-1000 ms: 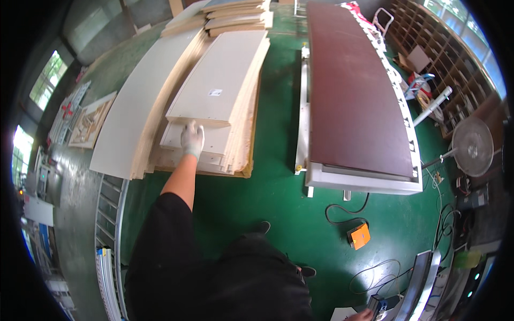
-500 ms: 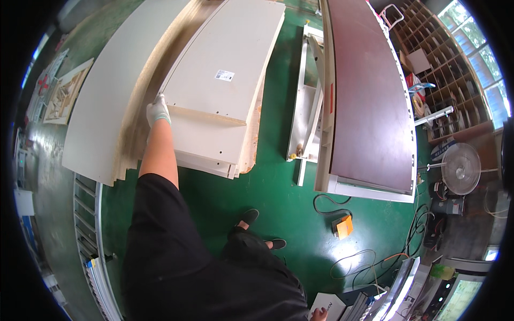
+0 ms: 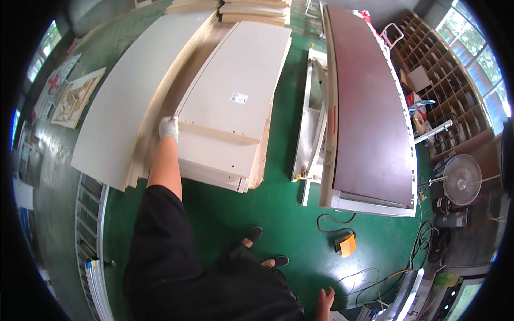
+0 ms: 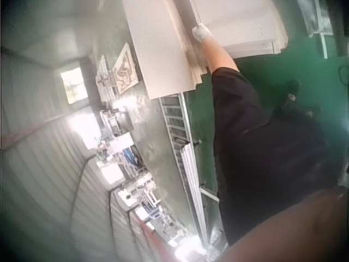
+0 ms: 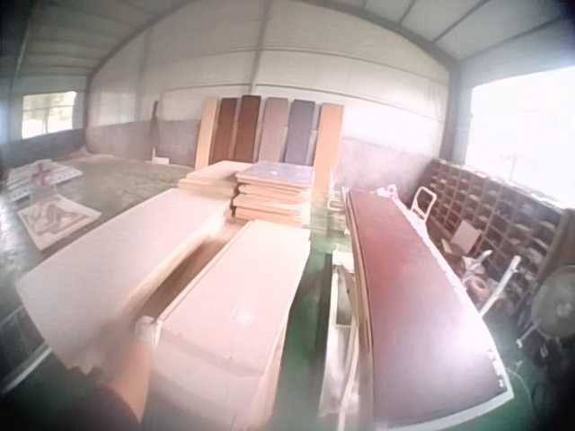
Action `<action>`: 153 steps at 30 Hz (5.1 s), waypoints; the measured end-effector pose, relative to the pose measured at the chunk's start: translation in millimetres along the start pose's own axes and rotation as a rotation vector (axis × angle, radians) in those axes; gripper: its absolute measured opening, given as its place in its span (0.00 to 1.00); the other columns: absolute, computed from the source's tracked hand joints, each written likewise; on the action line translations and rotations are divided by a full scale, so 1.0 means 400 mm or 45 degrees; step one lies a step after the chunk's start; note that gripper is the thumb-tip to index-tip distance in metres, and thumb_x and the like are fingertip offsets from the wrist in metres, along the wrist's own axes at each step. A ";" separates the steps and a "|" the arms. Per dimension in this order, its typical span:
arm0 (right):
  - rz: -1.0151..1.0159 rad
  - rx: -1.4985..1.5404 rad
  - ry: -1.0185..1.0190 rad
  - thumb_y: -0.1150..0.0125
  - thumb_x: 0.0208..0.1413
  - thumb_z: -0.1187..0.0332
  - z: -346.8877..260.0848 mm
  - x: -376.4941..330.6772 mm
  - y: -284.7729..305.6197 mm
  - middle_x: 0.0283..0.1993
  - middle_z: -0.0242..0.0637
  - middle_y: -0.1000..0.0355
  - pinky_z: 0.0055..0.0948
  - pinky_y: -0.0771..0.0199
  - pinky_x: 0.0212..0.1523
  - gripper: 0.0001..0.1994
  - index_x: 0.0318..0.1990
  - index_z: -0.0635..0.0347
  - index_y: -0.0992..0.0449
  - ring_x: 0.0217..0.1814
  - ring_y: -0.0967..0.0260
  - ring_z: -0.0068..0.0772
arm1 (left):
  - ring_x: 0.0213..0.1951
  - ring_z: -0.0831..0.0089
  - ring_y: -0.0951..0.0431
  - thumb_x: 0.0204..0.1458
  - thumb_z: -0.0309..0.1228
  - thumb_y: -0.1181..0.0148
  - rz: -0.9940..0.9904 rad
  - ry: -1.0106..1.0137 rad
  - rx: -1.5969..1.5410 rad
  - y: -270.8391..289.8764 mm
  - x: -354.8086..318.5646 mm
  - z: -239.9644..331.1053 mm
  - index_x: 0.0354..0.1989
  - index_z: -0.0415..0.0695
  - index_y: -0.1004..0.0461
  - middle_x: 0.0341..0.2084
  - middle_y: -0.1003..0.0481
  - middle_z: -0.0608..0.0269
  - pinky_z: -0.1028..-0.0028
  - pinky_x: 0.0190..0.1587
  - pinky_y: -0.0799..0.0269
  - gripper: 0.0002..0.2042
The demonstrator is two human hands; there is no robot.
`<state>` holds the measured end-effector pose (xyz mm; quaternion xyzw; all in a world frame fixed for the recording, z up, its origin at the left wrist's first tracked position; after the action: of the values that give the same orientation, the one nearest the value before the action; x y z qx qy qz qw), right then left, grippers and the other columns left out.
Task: The person picks up rectangular boards one at a time and feeds them into an industrial edge-banding or processing machine.
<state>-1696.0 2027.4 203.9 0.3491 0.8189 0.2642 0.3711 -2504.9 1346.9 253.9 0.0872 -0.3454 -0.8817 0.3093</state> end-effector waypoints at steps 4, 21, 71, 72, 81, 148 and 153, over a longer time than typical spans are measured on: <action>-0.197 0.047 0.076 0.36 0.59 0.60 -0.183 0.158 -0.141 0.49 0.50 0.21 0.35 0.23 0.49 0.27 0.62 0.62 0.31 0.47 0.22 0.39 | 0.39 0.47 0.18 0.54 0.50 0.37 0.156 -0.031 -0.074 0.007 -0.050 -0.004 0.33 0.42 0.19 0.33 0.18 0.46 0.56 0.44 0.24 0.20; -1.125 0.323 0.355 0.43 0.68 0.60 -0.908 0.076 -0.495 0.53 0.39 0.23 0.30 0.27 0.51 0.21 0.62 0.63 0.29 0.52 0.24 0.31 | 0.17 0.73 0.24 0.61 0.33 0.40 -0.731 0.524 -0.831 0.097 -0.460 0.150 0.35 0.43 0.31 0.20 0.24 0.61 0.73 0.16 0.28 0.08; 2.372 2.056 -0.975 0.47 0.69 0.53 0.268 -1.113 -0.110 0.53 0.44 0.23 0.36 0.24 0.54 0.25 0.55 0.72 0.25 0.51 0.24 0.40 | 0.65 0.53 0.33 0.67 0.48 0.60 -3.020 0.923 -0.106 -0.066 -2.633 0.545 0.65 0.43 0.35 0.64 0.32 0.52 0.50 0.70 0.42 0.26; 2.391 2.067 -1.062 0.48 0.68 0.50 0.248 -1.109 -0.141 0.59 0.45 0.26 0.37 0.26 0.59 0.30 0.61 0.71 0.29 0.57 0.26 0.42 | 0.64 0.53 0.31 0.67 0.47 0.57 -3.031 0.914 -0.029 -0.092 -2.702 0.526 0.63 0.42 0.34 0.63 0.30 0.53 0.51 0.70 0.41 0.25; 2.827 2.349 -1.034 0.53 0.70 0.51 0.103 -0.869 -0.262 0.65 0.44 0.30 0.47 0.30 0.64 0.28 0.64 0.69 0.31 0.64 0.31 0.48 | 0.62 0.61 0.30 0.63 0.45 0.45 -3.176 0.445 0.543 -0.129 -3.077 0.447 0.62 0.44 0.33 0.62 0.30 0.58 0.57 0.66 0.35 0.24; 1.996 0.062 -1.171 0.36 0.57 0.66 0.819 -0.936 0.759 0.75 0.55 0.46 0.50 0.53 0.76 0.30 0.66 0.65 0.34 0.78 0.52 0.56 | 0.75 0.48 0.50 0.64 0.50 0.54 -2.176 -3.661 0.067 0.170 -3.802 0.481 0.72 0.41 0.43 0.73 0.46 0.45 0.52 0.75 0.59 0.33; 1.381 0.212 -0.315 0.35 0.54 0.67 0.714 -0.559 1.007 0.71 0.56 0.40 0.49 0.46 0.73 0.25 0.60 0.64 0.28 0.73 0.44 0.59 | 0.62 0.49 0.30 0.63 0.46 0.50 -2.160 -3.122 0.255 -0.003 -3.375 0.641 0.64 0.40 0.34 0.58 0.28 0.46 0.54 0.65 0.37 0.27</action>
<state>-1210.8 2154.0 410.0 0.7766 0.4908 0.3088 0.2465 -1528.7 2307.7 363.8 -0.4985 -0.2890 -0.2909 -0.7638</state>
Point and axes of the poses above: each hand's wrist, its own x-axis towards the middle knuckle, its own y-axis out of the back of the hand, z = x × y, the point moved 2 cm from there along x, towards the middle knuckle
